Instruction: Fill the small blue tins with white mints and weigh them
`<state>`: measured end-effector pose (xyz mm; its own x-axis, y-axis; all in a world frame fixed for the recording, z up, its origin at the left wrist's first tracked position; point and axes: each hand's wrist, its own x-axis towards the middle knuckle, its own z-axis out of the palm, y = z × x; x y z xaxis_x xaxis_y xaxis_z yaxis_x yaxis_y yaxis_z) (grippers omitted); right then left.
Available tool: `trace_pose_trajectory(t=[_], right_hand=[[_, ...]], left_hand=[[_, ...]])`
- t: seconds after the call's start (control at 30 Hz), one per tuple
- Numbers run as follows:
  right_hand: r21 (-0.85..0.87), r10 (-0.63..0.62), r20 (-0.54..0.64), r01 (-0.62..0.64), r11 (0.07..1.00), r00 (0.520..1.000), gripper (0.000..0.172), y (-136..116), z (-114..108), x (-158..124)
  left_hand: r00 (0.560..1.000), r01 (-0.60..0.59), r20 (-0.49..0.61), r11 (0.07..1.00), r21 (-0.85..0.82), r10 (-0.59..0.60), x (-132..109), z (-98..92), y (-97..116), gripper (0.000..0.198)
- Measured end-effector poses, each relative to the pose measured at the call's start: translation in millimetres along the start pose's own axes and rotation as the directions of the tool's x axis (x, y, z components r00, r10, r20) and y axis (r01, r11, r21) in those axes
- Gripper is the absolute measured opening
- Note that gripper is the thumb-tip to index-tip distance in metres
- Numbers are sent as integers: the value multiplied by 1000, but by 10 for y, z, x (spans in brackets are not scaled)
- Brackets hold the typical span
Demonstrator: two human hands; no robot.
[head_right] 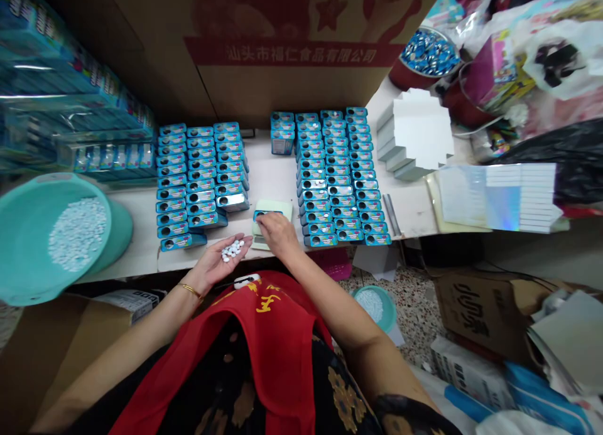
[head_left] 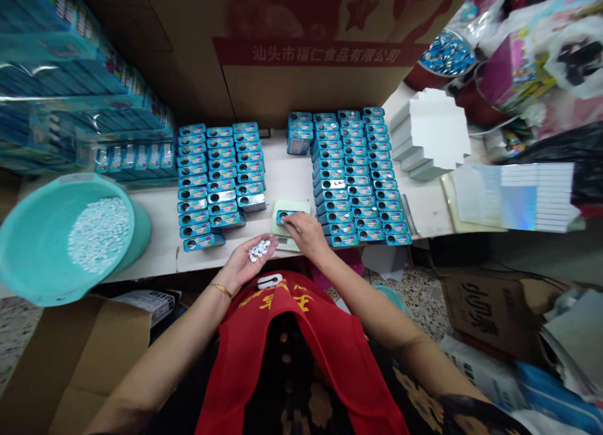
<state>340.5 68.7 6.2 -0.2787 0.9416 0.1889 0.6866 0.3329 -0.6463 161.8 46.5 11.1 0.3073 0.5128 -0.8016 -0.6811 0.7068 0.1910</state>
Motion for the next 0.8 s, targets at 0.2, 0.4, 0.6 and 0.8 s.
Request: trace_pose_trajectory(t=[0.2, 0.4, 0.6, 0.8], right_hand=[[8, 103, -135, -103, 995, 986, 25, 384, -170, -5], [-90, 78, 48, -73, 993, 996, 58, 482, -162, -26], [-255, 134, 189, -83, 963, 973, 62, 368, 1, 119], [-416, 189, 279, -59, 908, 941, 50, 254, 16, 164]], left_hand=[[994, -58, -98, 997, -54, 53, -120, -341, 128, 20], [996, -89, -44, 980, -178, 83, -317, -891, 245, 21], [986, -144, -119, 967, -211, 121, -421, -1147, 277, 20], [981, -171, -135, 956, -238, 142, -487, -1345, 275, 20]])
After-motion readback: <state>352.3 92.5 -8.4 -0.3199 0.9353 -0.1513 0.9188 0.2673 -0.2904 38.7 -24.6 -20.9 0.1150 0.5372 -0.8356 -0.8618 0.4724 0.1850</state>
